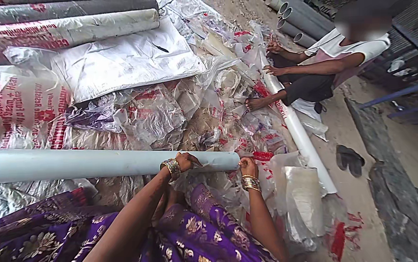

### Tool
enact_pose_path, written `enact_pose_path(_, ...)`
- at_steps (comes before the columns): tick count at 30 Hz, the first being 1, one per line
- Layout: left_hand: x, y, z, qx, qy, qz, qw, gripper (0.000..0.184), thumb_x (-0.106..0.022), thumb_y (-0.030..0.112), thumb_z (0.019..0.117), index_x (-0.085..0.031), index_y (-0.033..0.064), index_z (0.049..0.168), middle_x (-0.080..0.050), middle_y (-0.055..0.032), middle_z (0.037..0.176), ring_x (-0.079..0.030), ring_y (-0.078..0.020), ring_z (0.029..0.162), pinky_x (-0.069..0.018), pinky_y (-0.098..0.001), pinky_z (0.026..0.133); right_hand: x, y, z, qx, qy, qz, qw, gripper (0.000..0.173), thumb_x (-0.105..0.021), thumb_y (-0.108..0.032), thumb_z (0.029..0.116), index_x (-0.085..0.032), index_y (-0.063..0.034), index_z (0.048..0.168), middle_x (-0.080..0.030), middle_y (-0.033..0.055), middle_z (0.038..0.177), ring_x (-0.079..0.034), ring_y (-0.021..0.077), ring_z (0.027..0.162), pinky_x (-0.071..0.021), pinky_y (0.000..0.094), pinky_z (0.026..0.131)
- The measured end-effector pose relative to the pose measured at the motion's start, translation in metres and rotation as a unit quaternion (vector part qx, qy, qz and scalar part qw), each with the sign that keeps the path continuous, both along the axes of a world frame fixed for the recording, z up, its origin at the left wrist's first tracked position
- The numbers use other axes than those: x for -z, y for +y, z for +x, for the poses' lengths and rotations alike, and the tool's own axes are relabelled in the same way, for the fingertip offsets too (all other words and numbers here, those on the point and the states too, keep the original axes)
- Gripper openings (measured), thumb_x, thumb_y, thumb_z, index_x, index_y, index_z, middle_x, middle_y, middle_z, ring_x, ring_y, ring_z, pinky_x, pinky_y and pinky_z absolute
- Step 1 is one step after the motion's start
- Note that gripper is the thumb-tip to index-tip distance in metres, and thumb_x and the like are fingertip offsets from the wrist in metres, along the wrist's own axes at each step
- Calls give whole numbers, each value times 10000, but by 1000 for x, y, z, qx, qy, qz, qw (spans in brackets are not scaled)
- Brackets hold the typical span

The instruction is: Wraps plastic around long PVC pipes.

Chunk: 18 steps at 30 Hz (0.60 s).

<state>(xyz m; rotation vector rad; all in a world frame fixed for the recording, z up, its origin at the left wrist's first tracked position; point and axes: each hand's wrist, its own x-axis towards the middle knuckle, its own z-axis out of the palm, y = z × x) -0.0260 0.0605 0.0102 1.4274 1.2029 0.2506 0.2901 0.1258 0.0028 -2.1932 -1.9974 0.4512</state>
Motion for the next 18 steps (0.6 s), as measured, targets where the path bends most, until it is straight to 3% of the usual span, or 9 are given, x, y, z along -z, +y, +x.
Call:
enact_pose_path(4, 11, 0, -1, -4, -15, 19, 1000, 390, -513, -16, 956, -738, 97, 1254, -680, -194, 1301, -536, -371, 1319, -232, -645, 1133, 1, -7, -1, 20, -8, 22, 1000, 208, -643, -64, 982, -757, 4, 1142, -671, 261, 1265, -639, 417, 1194, -476, 564, 1042)
enact_pose_path(10, 6, 1, -3, -7, -15, 18, 1000, 407, -498, -31, 957, -729, 93, 1269, -671, -186, 1324, -535, -355, 1326, -247, -630, 1129, -2, -6, -12, -28, -99, 9, 995, 242, -574, -89, 1003, -741, 18, 1141, -645, 259, 1303, -659, 429, 1153, -526, 584, 933)
enact_pose_path(14, 11, -1, -2, -21, -37, 23, 999, 398, -506, -33, 944, -736, 80, 1248, -678, -183, 1310, -543, -351, 1316, -252, -635, 1128, 4, -9, -5, -46, -33, 0, 998, 252, -591, -41, 981, -687, 113, 1155, -611, 337, 1296, -612, 461, 1215, -477, 543, 1045)
enact_pose_path(18, 14, -2, -2, -24, -47, 18, 998, 399, -520, -38, 940, -729, 74, 1262, -668, -196, 1324, -532, -364, 1332, -253, -636, 1139, 15, -26, 5, -72, 48, 35, 996, 215, -593, 20, 951, -681, 162, 1087, -635, 373, 1192, -625, 474, 1157, -472, 515, 1049)
